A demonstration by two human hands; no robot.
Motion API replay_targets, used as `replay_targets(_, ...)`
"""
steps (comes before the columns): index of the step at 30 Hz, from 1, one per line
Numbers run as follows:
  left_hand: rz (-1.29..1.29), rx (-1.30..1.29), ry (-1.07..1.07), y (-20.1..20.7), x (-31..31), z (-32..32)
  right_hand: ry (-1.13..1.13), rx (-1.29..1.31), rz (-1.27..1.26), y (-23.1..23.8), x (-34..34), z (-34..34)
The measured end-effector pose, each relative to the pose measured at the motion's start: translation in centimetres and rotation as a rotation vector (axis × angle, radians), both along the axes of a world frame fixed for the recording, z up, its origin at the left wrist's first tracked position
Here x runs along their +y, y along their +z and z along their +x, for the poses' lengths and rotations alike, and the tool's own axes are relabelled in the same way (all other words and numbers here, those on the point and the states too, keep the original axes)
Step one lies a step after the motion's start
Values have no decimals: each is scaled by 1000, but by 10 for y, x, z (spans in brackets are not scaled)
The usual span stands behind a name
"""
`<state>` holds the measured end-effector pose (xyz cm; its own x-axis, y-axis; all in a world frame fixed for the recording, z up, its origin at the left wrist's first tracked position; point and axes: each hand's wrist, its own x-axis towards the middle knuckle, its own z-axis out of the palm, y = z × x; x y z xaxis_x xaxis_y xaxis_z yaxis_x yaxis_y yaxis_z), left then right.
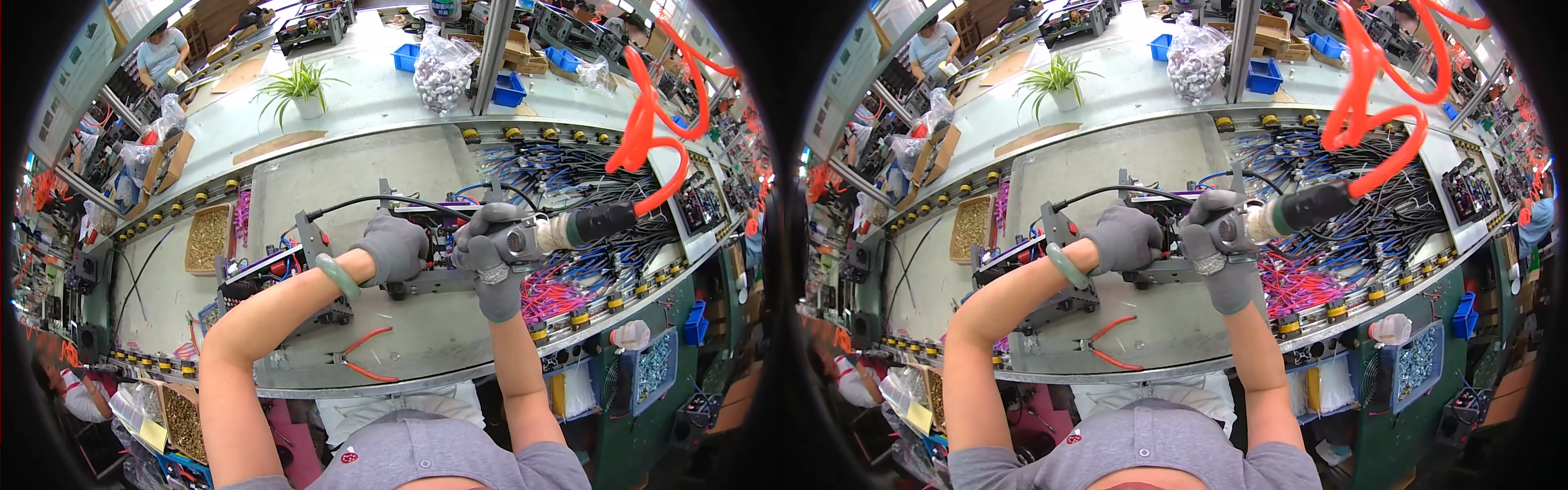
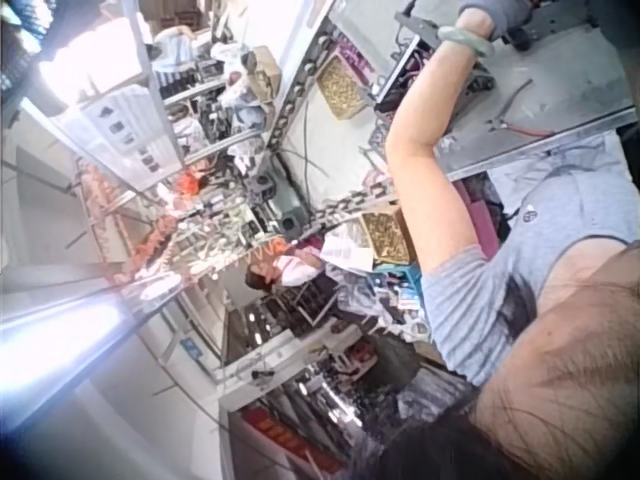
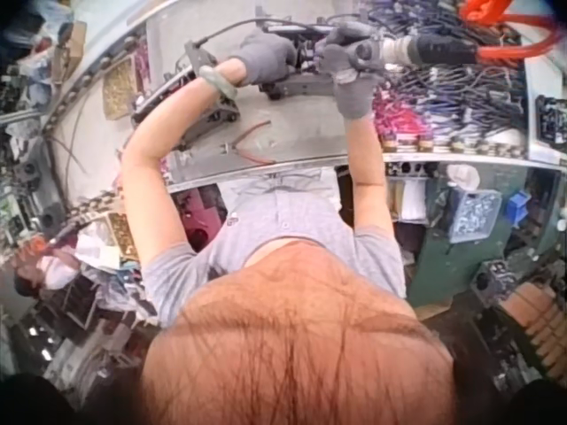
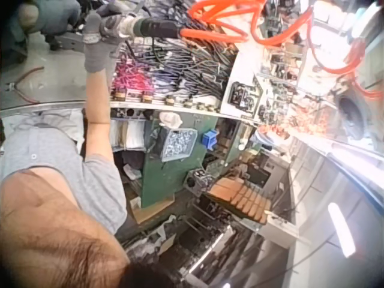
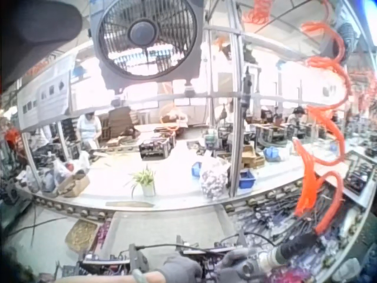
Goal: The person assembles electronic devices on a workbench, using a pneumatic screwdriver to secure screws into the chassis of two open metal boxes containing circuit boards. The person handles the devices and tools with gloved hands, occasionally adjusting the position of the units on the table.
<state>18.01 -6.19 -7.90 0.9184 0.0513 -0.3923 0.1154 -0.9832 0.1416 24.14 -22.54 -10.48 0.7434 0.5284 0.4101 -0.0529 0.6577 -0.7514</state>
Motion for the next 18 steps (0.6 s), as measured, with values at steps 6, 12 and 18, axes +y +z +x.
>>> replay_targets(6, 24, -10, -25, -5, -3, 2, 177, 189, 11, 4, 24, 3)
replay_targets(12, -4, -173, -51, -18, 2, -4, -81, -205, -263, 15, 42, -7)
replay_targets(18, -113, -179, 69, -2, 2, -11, 140, -123, -116, 8, 42, 7)
